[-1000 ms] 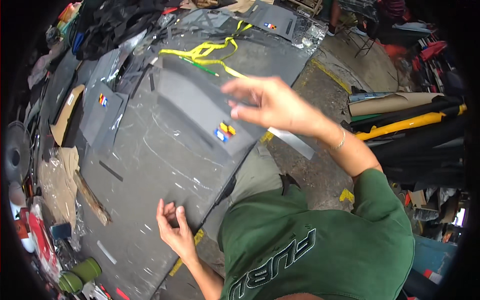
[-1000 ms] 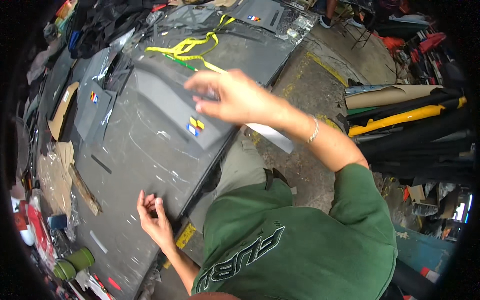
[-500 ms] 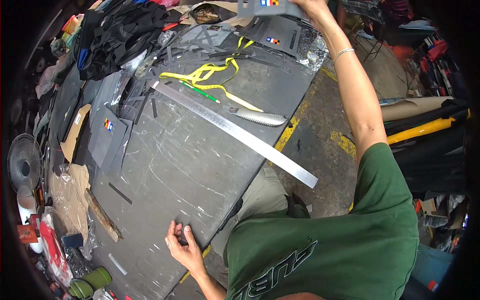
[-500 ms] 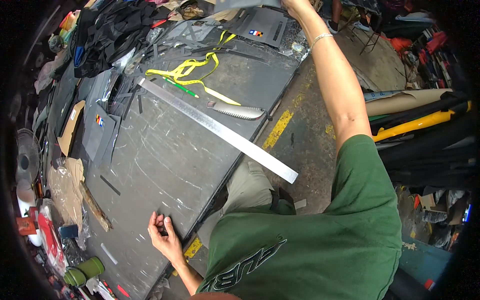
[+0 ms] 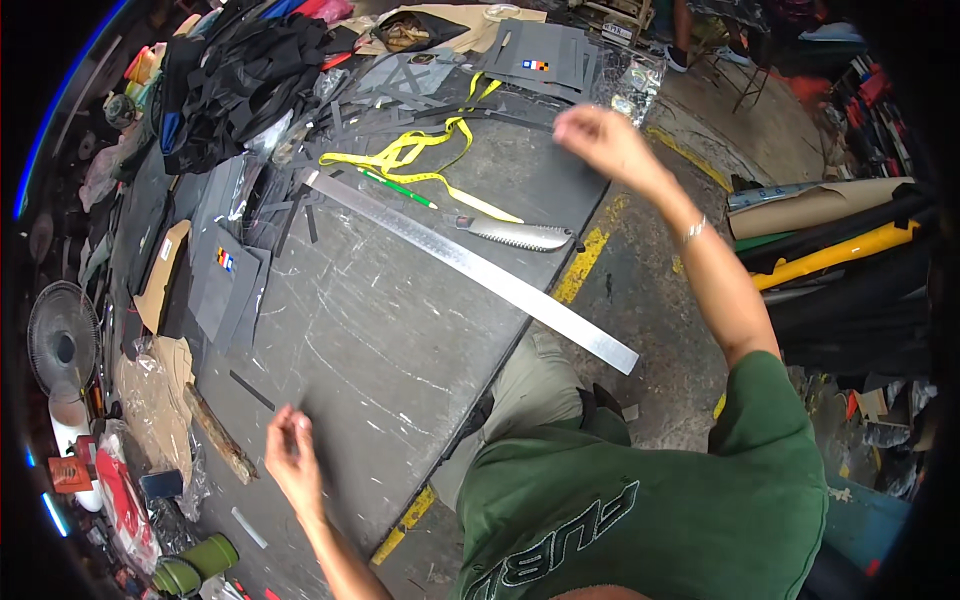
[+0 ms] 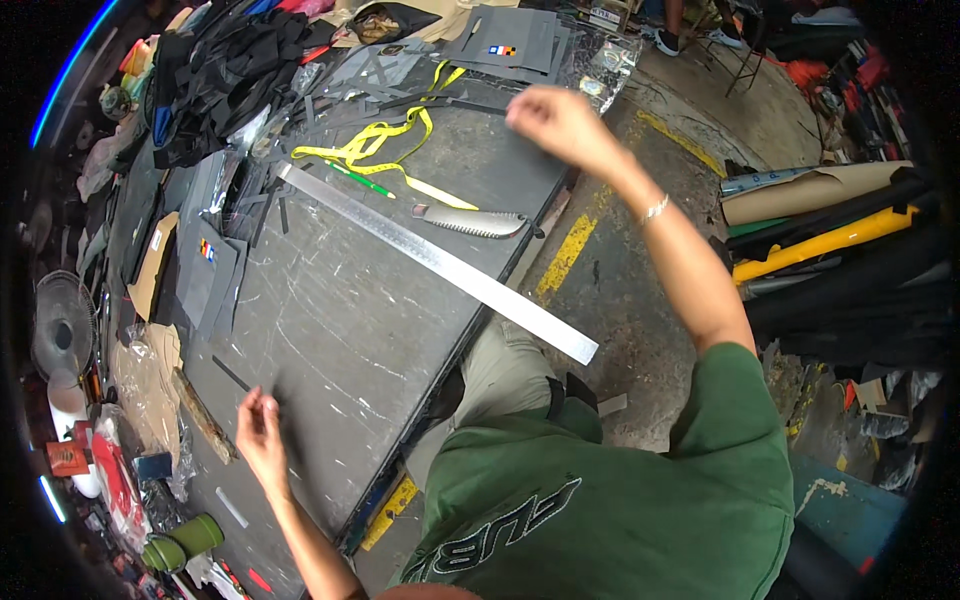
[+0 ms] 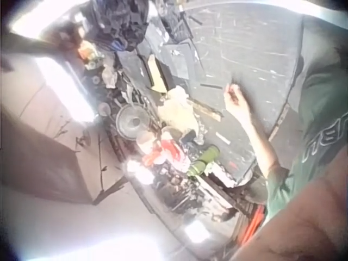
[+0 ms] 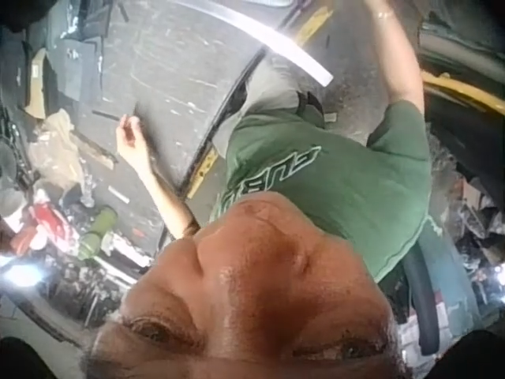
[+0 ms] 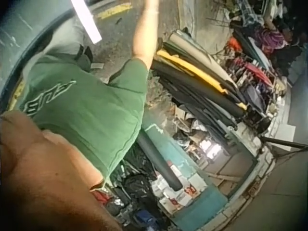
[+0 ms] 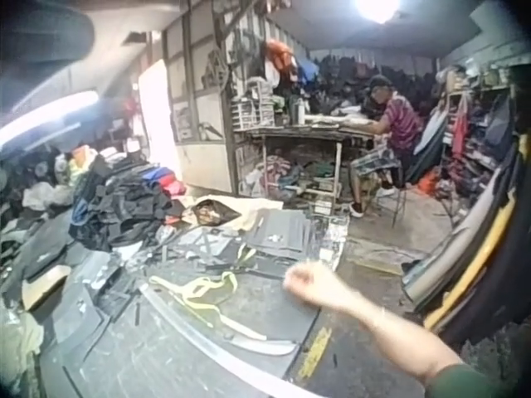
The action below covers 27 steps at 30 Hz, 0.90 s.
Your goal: Cutting rectangular pieces of synthetic fabric using a metal ruler and a utility knife on a workbench.
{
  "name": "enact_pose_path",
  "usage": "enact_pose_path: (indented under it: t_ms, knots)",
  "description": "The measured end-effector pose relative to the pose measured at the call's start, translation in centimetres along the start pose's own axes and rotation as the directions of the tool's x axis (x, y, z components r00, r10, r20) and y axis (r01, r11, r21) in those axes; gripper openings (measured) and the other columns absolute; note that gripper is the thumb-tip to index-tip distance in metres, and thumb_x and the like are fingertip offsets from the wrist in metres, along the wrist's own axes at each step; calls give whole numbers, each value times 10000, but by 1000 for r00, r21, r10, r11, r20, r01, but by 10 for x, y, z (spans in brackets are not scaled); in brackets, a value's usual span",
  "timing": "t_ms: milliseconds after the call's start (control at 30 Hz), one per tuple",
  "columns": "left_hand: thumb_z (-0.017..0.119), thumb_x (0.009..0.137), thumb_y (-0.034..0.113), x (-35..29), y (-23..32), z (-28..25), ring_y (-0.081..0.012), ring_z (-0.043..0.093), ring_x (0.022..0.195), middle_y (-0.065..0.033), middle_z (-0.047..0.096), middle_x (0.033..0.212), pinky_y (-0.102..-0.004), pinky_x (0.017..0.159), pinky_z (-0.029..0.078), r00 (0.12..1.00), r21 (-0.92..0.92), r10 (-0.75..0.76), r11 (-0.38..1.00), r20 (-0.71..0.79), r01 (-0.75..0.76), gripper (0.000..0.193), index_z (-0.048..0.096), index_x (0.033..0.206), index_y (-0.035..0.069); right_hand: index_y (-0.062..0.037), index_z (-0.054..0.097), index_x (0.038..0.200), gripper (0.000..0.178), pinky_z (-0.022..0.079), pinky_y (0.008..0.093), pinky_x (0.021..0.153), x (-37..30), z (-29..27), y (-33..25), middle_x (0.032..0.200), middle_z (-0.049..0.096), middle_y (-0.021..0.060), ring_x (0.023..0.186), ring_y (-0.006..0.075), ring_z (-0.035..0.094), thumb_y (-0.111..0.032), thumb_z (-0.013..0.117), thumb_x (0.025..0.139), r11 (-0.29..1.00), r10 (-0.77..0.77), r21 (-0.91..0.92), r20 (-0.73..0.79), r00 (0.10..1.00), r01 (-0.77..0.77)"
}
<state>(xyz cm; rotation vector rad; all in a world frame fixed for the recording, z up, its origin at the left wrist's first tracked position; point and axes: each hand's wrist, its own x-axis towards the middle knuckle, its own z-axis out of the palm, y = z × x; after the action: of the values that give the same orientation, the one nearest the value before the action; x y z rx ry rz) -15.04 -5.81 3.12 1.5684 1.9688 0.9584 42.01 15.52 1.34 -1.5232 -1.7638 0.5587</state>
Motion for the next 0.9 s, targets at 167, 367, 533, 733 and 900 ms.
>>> enact_pose_path:
  t_ms: [167, 367, 533, 733, 900]
  knots:
    - [708, 1018, 214, 94, -6, 1, -165, 671, 995, -114, 730, 1102, -313, 927, 531, 991, 133, 120, 985, -56, -111, 417, 625, 1357, -15, -29, 711, 1219, 544, 498, 409, 1003, -66, 37, -62, 1142, 663, 127, 1129, 302, 614, -433, 815, 870, 947, -230, -168, 241, 943, 274]
    - [713, 1007, 216, 160, -40, 12, -205, 645, 1144, -139, 674, 1283, -332, 949, 527, 967, 56, 207, 978, -151, -201, 492, 571, 1431, 11, -30, 706, 1239, 569, 483, 415, 1027, -71, 49, -80, 1128, 651, 115, 1123, 316, 608, -419, 826, 841, 912, -222, -275, 291, 930, 304]
    - [728, 984, 223, 180, -37, 24, -305, 569, 1313, -186, 569, 1421, -397, 1064, 472, 930, 172, 264, 959, -256, -225, 564, 527, 1462, 2, -25, 690, 1254, 509, 495, 443, 978, -74, 47, -86, 1049, 628, 135, 1101, 336, 613, -342, 801, 873, 928, -146, -278, 337, 930, 246]
    - [772, 946, 300, 190, -63, 13, -382, 458, 1411, -227, 497, 1491, -447, 1163, 378, 858, 374, 402, 886, -320, -275, 695, 466, 1488, -9, -5, 678, 1207, 360, 503, 326, 887, -108, 18, -97, 1025, 610, 97, 990, 213, 622, -178, 776, 907, 998, -36, -42, 127, 991, 42]
    - [832, 860, 437, 199, -89, 13, -439, 368, 1474, -264, 452, 1536, -518, 1236, 278, 797, 443, 489, 838, -354, -318, 882, 439, 1501, -26, -5, 653, 1204, 341, 475, 302, 860, -147, 22, -84, 990, 556, 70, 921, 183, 585, -171, 764, 929, 999, -22, -33, -29, 999, 21]
